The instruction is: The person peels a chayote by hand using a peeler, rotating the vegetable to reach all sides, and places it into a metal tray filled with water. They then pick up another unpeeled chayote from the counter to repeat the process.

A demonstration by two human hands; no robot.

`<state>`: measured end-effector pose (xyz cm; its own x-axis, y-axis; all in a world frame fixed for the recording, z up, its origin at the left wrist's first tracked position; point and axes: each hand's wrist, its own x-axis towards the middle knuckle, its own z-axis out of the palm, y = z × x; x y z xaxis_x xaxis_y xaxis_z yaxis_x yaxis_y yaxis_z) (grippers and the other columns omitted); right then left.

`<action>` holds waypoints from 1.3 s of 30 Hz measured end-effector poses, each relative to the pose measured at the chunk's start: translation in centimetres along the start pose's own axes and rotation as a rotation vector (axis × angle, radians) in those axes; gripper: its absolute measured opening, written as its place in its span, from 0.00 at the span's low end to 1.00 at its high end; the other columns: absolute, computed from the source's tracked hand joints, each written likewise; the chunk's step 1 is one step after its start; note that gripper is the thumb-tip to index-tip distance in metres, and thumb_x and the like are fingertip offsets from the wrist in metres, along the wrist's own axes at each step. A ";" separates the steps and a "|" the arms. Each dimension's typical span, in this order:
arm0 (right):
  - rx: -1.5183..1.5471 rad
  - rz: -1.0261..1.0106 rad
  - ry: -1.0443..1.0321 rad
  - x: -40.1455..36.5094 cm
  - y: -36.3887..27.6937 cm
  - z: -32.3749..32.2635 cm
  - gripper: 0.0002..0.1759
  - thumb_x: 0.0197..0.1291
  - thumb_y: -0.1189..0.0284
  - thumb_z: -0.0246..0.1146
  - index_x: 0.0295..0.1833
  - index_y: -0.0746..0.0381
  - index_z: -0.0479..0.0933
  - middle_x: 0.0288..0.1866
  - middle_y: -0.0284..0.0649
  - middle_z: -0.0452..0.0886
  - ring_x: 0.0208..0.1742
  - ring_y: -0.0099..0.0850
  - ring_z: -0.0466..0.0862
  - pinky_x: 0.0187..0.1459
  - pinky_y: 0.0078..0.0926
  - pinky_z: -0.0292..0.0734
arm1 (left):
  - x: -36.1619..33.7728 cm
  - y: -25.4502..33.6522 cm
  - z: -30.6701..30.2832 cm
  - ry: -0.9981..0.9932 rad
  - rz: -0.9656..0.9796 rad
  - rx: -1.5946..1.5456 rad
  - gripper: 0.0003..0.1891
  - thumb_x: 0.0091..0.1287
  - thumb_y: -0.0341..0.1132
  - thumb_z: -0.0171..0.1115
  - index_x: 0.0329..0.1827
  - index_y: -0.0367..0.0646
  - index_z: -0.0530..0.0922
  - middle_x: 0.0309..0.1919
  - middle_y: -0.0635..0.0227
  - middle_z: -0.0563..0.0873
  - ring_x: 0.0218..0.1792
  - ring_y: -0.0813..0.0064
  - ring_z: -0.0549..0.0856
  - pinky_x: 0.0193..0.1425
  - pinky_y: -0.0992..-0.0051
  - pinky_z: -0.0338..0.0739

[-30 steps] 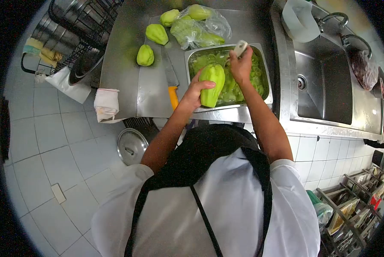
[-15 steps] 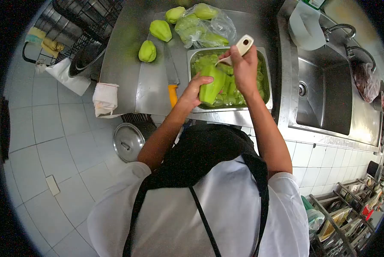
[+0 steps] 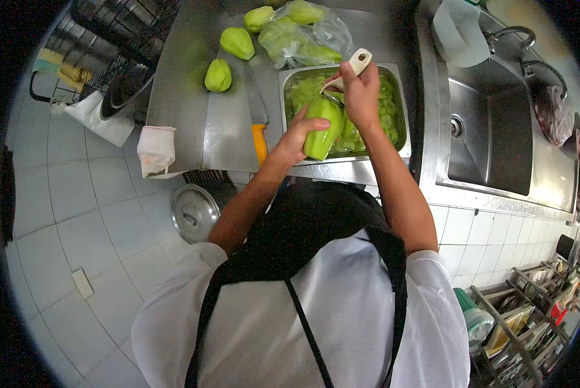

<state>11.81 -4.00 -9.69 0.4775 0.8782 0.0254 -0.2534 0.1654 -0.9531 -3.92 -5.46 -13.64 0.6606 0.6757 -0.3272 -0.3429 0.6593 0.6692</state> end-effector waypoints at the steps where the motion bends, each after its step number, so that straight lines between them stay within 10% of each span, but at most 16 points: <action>1: 0.047 0.032 0.001 0.5 0.9 -0.3 0.09 0.71 0.74 0.58 0.49 0.65 0.65 0.37 0.42 0.79 0.32 0.31 0.85 0.35 0.28 0.83 | -0.2 -0.1 0.2 0.011 -0.009 -0.022 0.31 0.54 0.28 0.70 0.62 0.40 0.71 0.45 0.61 0.82 0.41 0.68 0.85 0.43 0.68 0.84; 8: -0.237 -0.102 0.139 2.2 10.3 -5.7 0.17 0.67 0.72 0.63 0.53 0.66 0.64 0.40 0.45 0.79 0.37 0.32 0.83 0.40 0.33 0.79 | -2.5 1.6 0.1 -0.043 0.062 0.018 0.36 0.52 0.25 0.70 0.68 0.40 0.68 0.48 0.62 0.81 0.46 0.67 0.84 0.48 0.68 0.83; 12: -0.886 -0.205 -0.004 1.5 11.0 -6.2 0.15 0.66 0.69 0.64 0.52 0.63 0.68 0.38 0.46 0.82 0.39 0.37 0.85 0.40 0.38 0.79 | -0.8 0.8 -1.7 -0.062 0.160 0.100 0.32 0.58 0.35 0.69 0.66 0.40 0.69 0.50 0.57 0.82 0.48 0.60 0.85 0.52 0.56 0.84; 19: -0.240 -0.069 0.004 1.1 1.0 -3.9 0.14 0.70 0.72 0.61 0.54 0.67 0.67 0.41 0.43 0.82 0.40 0.32 0.86 0.41 0.28 0.81 | 0.6 1.2 -0.8 0.165 -0.061 -0.377 0.29 0.69 0.58 0.54 0.60 0.43 0.75 0.50 0.56 0.84 0.47 0.53 0.85 0.46 0.53 0.81; 39: 0.151 0.091 -0.151 -3.4 -1.7 1.3 0.10 0.71 0.75 0.58 0.52 0.66 0.66 0.35 0.43 0.81 0.34 0.34 0.86 0.38 0.29 0.82 | 3.1 0.8 0.5 0.165 -0.065 -0.439 0.28 0.72 0.59 0.47 0.58 0.45 0.75 0.47 0.61 0.85 0.45 0.62 0.85 0.47 0.58 0.81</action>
<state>9.48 -6.70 -7.71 0.3186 0.9479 -0.0029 -0.4179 0.1377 -0.8980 -1.79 -2.98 -13.82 0.5876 0.6481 -0.4843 -0.5774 0.7553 0.3102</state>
